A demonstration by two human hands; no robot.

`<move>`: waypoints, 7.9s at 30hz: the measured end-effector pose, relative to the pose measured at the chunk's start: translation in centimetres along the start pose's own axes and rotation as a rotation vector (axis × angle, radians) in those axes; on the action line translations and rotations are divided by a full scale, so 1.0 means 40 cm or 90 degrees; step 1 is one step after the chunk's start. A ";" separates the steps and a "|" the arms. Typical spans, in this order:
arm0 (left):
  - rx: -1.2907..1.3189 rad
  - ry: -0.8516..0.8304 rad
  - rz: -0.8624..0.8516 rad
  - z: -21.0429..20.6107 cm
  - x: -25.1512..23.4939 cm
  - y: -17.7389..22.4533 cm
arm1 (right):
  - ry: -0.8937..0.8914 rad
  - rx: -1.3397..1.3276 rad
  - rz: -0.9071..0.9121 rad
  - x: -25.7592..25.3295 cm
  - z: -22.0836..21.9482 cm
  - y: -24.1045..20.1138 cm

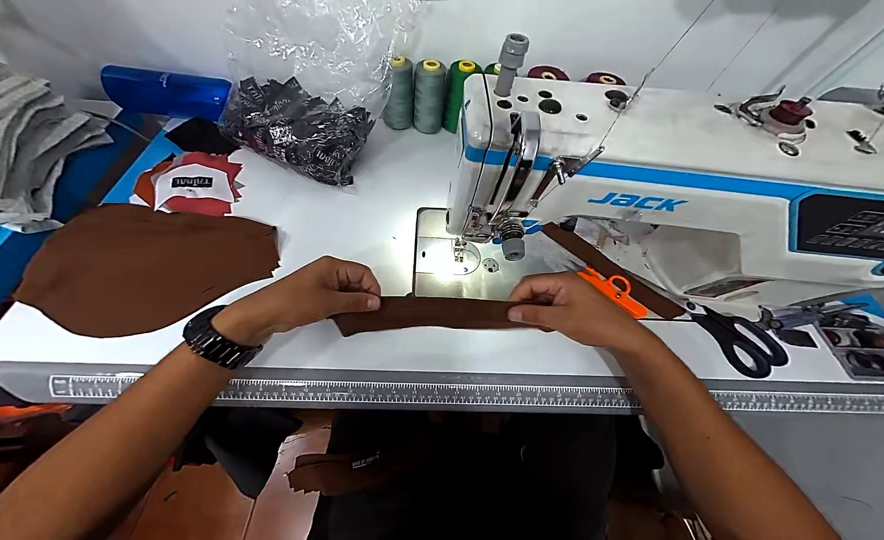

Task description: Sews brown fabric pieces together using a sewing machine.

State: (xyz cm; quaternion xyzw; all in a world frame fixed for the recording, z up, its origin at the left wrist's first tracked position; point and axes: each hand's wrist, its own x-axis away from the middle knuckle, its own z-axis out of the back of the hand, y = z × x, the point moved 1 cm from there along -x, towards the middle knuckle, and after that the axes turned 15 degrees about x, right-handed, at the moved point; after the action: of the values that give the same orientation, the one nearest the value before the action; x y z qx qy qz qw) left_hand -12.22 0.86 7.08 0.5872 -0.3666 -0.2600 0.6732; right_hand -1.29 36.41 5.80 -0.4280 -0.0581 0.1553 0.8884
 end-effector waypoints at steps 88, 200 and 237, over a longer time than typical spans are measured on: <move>-0.634 -0.093 -0.329 -0.064 -0.182 -0.097 | 0.003 0.659 0.059 -0.068 -0.093 0.046; -0.686 0.092 -0.389 -0.136 -0.199 -0.094 | 0.135 0.673 0.189 -0.100 -0.096 0.075; -0.691 0.068 -0.384 -0.089 -0.202 -0.092 | 0.100 0.631 0.124 -0.127 -0.114 0.062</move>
State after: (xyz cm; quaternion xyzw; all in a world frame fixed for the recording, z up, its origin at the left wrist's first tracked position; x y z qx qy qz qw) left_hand -13.92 8.65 1.82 0.2514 0.0336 -0.5582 0.7900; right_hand -5.57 32.85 1.16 0.0309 0.1293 0.2139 0.9678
